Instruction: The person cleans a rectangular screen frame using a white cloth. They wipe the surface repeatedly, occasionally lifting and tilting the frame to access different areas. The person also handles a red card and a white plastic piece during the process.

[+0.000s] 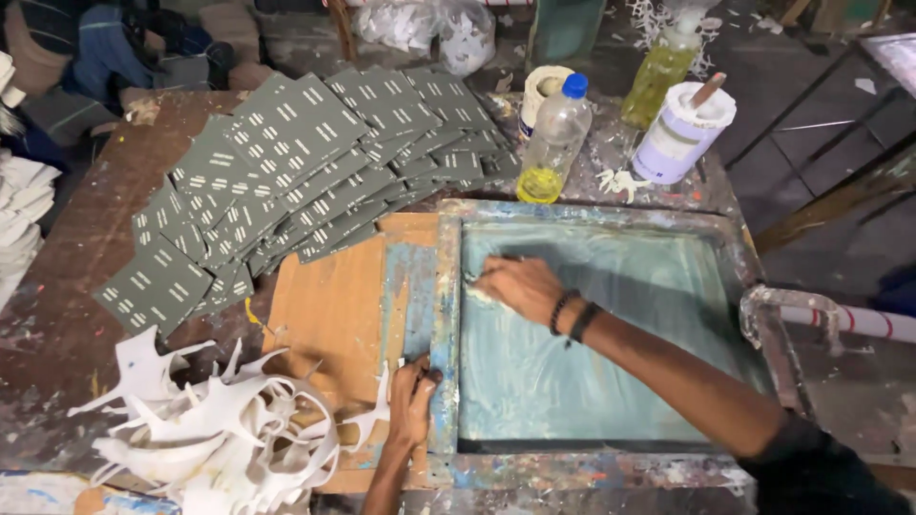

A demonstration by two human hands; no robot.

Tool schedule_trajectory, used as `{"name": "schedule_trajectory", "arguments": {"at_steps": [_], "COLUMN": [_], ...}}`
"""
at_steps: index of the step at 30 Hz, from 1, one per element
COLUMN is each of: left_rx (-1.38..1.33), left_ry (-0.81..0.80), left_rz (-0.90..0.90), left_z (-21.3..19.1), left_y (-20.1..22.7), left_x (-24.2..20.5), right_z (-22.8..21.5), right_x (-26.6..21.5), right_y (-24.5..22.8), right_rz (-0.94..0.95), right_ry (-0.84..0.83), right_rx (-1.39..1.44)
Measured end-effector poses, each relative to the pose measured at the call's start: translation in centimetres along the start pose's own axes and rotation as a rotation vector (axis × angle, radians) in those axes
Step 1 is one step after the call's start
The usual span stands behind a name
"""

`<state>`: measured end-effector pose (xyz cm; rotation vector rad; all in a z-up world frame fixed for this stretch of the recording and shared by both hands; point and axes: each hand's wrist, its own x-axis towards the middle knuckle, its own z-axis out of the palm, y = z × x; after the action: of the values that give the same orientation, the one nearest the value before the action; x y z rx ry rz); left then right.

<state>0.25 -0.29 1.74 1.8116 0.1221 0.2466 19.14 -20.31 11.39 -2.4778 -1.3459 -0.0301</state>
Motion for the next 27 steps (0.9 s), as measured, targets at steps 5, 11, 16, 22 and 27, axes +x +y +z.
{"name": "schedule_trajectory", "arguments": {"at_steps": [5,11,16,22,27], "left_rx": [0.031,-0.002,-0.079,-0.081,-0.023], "left_ry": [0.05,0.012,-0.005,0.014,0.111], "left_rz": [0.033,0.018,0.02,0.026,0.129], "left_z": [0.2,-0.2,-0.2,0.2,0.6], "left_y": [-1.0,0.3,0.2,-0.7,-2.4], "left_x": [-0.3,0.0,-0.3,-0.7,-0.7], "right_z": [2.2,-0.7,-3.9,-1.0,2.5], "right_x": [2.8,-1.7,-2.8,-0.5,1.4], "right_y": [2.7,-0.2,-2.1,0.0,3.0], "right_rz": [0.103,0.027,-0.021,0.121,0.117], "right_ry": [0.057,-0.168,-0.21,-0.01,0.19], "right_rx": [-0.13,-0.083,0.151,0.031,0.076]}}
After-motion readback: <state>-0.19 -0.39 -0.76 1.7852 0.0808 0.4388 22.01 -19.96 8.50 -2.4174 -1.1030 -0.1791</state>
